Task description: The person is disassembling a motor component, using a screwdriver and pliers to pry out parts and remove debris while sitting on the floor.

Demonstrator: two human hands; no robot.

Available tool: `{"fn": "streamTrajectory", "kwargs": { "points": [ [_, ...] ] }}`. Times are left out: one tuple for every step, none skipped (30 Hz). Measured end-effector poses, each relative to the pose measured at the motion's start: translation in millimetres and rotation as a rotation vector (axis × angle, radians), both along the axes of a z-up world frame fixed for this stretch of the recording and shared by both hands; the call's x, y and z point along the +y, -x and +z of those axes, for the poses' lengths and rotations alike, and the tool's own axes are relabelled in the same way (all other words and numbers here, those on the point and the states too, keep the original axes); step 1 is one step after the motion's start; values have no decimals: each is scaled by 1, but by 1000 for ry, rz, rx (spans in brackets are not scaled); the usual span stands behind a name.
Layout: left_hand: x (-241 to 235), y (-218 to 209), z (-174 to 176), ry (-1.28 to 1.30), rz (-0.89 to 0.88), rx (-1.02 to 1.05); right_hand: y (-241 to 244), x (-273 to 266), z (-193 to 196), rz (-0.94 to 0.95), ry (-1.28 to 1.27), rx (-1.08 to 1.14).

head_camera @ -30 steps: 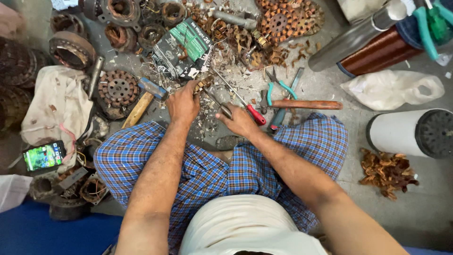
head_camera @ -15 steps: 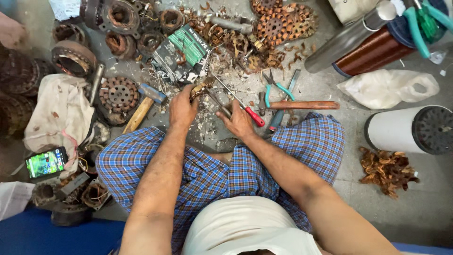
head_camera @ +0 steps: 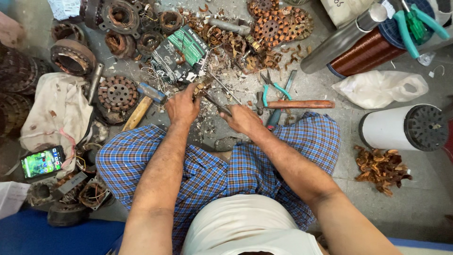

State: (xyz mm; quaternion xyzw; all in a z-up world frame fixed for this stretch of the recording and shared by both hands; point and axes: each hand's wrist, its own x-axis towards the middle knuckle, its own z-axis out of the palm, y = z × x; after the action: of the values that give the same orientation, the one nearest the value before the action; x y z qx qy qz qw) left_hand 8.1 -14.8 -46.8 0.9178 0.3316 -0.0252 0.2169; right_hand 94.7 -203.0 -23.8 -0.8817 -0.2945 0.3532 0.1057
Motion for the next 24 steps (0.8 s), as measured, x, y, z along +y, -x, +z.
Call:
{"fn": "streamTrajectory", "kwargs": {
  "points": [
    [-1,0,1,-11,-12,20,1,1,-1,-7,2,5],
    [-2,0,2,-23,-24,40,3,1,-3,-15,5,10],
    [-2,0,2,-41,-33,22,3,1,-8,-24,7,15],
    [-2,0,2,-60,-42,5,2,2,-13,-27,1,0],
    [-2,-1,2,-77,-52,-13,2,1,-20,-32,-4,-15],
    [-1,-1,2,-90,-68,-15,2,1,-28,-36,-10,-30],
    [-2,-1,1,-102,-82,-17,3,0,-35,-37,-164,-27],
    [-1,-1,1,-114,-95,-18,4,-1,-43,-39,-319,-24],
    [-1,0,1,-118,-100,-21,3,-1,-51,-38,-472,-18],
    [-1,1,0,-122,-104,-24,4,-1,-57,-62,-435,-8],
    [-1,3,-1,-124,-105,-24,6,-1,-64,-84,-396,5],
    [-2,5,-2,-121,-92,-40,7,-1,-69,-105,-357,18],
    [-2,4,-3,-120,-87,-58,11,-2,-73,-135,-328,51],
    [-2,2,-4,-118,-81,-76,14,-1,-77,-165,-300,83],
    [-1,-3,-4,-98,-82,-84,9,3,-79,-186,-277,108],
    [2,-8,-5,-77,-84,-92,5,8,-81,-201,-275,77],
    [2,-5,-9,-48,-89,-86,9,9,-85,-221,-264,59],
    [-2,1,-13,-57,-91,-184,12,7,-89,-241,-253,41],
    [-1,-1,-14,-75,-102,-293,14,5,-91,-241,-299,-51],
    [0,-2,-15,-91,-113,-403,13,5,-93,-239,-344,-143],
    [4,-5,-14,-66,-100,-381,8,8,-94,-231,-394,-241],
    [9,-7,-12,-41,-86,-359,5,11,-96,-240,-430,-225],
    [5,0,-14,-3,-70,-321,8,7,-99,-249,-453,-193],
    [1,6,-16,37,-52,-271,12,2,-103,-259,-475,-161]
  ]
}}
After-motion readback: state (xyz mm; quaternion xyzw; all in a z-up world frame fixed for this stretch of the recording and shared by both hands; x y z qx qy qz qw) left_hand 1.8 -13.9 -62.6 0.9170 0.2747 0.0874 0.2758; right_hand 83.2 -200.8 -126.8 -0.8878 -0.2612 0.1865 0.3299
